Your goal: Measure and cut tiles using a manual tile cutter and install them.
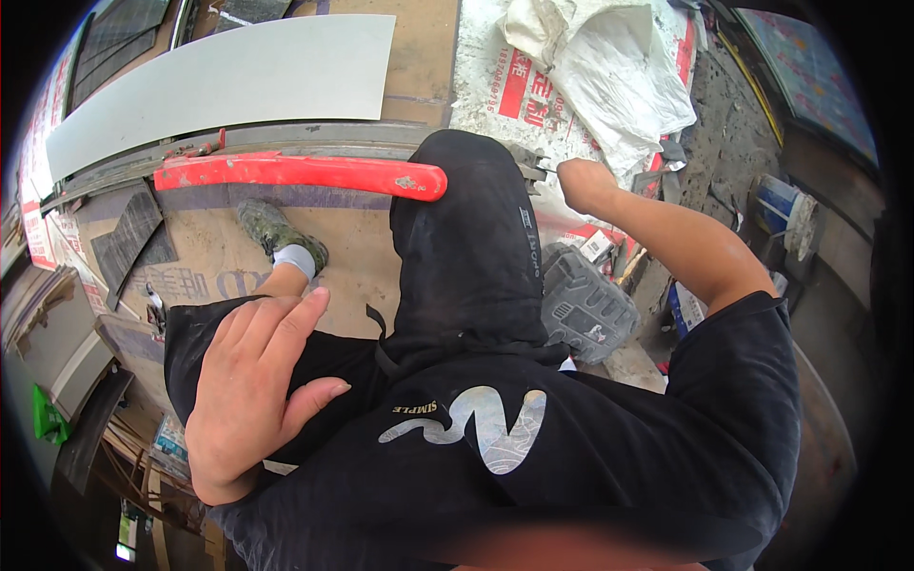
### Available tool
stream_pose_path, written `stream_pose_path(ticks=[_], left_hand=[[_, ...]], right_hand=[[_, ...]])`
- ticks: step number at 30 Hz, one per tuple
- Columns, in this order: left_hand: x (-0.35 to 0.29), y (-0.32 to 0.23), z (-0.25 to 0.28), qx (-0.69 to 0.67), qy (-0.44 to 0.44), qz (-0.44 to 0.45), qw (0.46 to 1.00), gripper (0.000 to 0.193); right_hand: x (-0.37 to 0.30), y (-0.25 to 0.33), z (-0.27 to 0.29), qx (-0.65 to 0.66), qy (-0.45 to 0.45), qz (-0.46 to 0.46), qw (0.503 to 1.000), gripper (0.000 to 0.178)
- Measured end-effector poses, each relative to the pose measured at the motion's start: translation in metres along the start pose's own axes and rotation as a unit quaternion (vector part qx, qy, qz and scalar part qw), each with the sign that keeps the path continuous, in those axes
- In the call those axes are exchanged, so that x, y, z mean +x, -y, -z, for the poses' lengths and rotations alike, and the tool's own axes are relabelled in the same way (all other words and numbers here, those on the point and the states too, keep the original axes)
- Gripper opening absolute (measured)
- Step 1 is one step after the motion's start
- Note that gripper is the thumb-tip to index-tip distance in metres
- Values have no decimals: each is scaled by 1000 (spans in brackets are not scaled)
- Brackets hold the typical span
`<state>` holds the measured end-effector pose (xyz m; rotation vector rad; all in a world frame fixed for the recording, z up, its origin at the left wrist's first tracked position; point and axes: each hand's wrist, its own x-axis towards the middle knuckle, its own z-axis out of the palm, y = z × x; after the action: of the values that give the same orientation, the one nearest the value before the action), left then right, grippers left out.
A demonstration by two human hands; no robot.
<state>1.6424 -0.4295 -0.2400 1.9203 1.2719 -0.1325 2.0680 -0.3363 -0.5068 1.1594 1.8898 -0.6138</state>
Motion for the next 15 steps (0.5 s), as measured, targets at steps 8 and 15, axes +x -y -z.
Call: stream_pose_path(ticks=[8,15], left_hand=[[-5,1,13,-32,-5,-20,999,71],[-14,6,14,-47,-28,-25,998,70]], right_hand=[[-5,4,-3,0,-25,-9,1000,17],[17,-5,-1,23,92,-4,995,29]])
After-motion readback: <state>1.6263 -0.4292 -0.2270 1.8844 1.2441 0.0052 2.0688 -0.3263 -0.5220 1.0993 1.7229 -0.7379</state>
